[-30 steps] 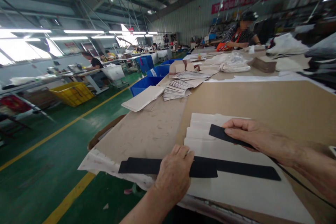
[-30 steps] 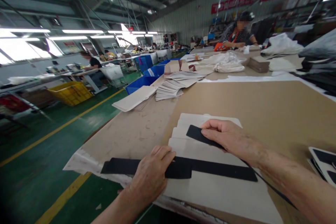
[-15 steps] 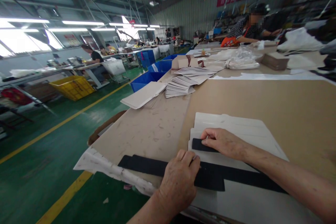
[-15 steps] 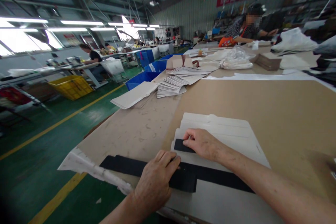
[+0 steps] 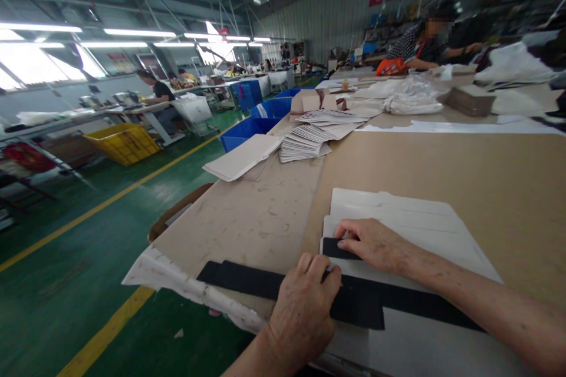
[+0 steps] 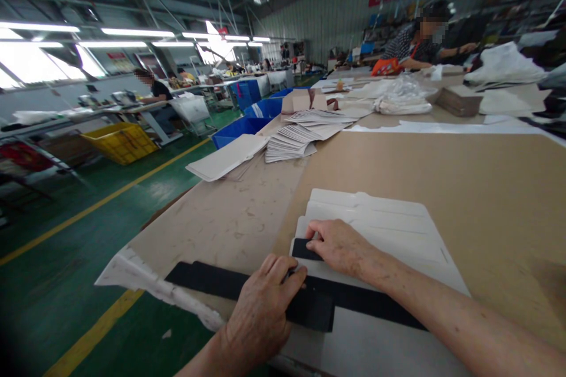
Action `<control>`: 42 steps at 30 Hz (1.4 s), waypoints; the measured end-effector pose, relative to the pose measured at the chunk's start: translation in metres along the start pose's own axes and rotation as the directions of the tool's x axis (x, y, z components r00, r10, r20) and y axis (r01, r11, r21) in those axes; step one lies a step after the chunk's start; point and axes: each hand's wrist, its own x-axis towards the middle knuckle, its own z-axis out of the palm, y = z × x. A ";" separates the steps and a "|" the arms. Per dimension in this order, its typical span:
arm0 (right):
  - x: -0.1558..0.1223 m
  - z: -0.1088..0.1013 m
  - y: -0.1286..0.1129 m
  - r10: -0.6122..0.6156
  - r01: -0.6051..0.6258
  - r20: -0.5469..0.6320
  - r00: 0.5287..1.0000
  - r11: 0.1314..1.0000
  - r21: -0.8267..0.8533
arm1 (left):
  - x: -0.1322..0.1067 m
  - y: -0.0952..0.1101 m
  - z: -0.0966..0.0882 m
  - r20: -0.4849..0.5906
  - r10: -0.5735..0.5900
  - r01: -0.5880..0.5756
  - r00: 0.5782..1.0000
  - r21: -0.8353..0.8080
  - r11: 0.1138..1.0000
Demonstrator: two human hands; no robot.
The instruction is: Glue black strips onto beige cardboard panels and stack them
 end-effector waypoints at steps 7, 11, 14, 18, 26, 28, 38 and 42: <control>-0.003 -0.001 -0.005 0.032 -0.031 0.005 0.999 0.998 -0.052 | -0.001 -0.001 0.003 0.003 -0.016 0.016 1.000 0.028 0.999; -0.002 -0.001 -0.008 0.038 -0.038 0.005 0.999 0.996 -0.086 | 0.002 -0.002 0.001 0.050 -0.018 0.016 0.999 0.055 0.998; -0.010 -0.016 -0.004 0.027 -0.026 0.023 0.999 0.998 -0.054 | 0.004 -0.002 0.000 0.073 -0.034 0.029 0.997 0.064 0.998; -0.048 -0.059 0.022 0.097 -0.101 0.180 0.979 0.995 0.015 | 0.005 -0.004 0.000 0.079 -0.043 0.037 0.996 0.075 0.997; -0.133 -0.073 0.092 0.398 -0.383 -0.177 0.900 0.917 0.115 | 0.008 -0.004 0.002 0.059 -0.067 0.058 0.996 0.146 0.988; -0.140 -0.061 0.096 0.455 -0.430 -0.262 0.851 0.890 0.151 | 0.009 -0.005 0.003 0.051 -0.067 0.057 0.996 0.179 0.982; -0.141 -0.042 0.096 0.536 -0.448 -0.422 0.731 0.844 0.295 | 0.008 -0.016 0.011 -0.016 -0.005 0.009 1.000 0.258 0.966; -0.139 -0.037 0.096 0.527 -0.464 -0.482 0.700 0.849 0.253 | 0.008 -0.018 0.012 -0.019 0.015 -0.009 1.000 0.283 0.959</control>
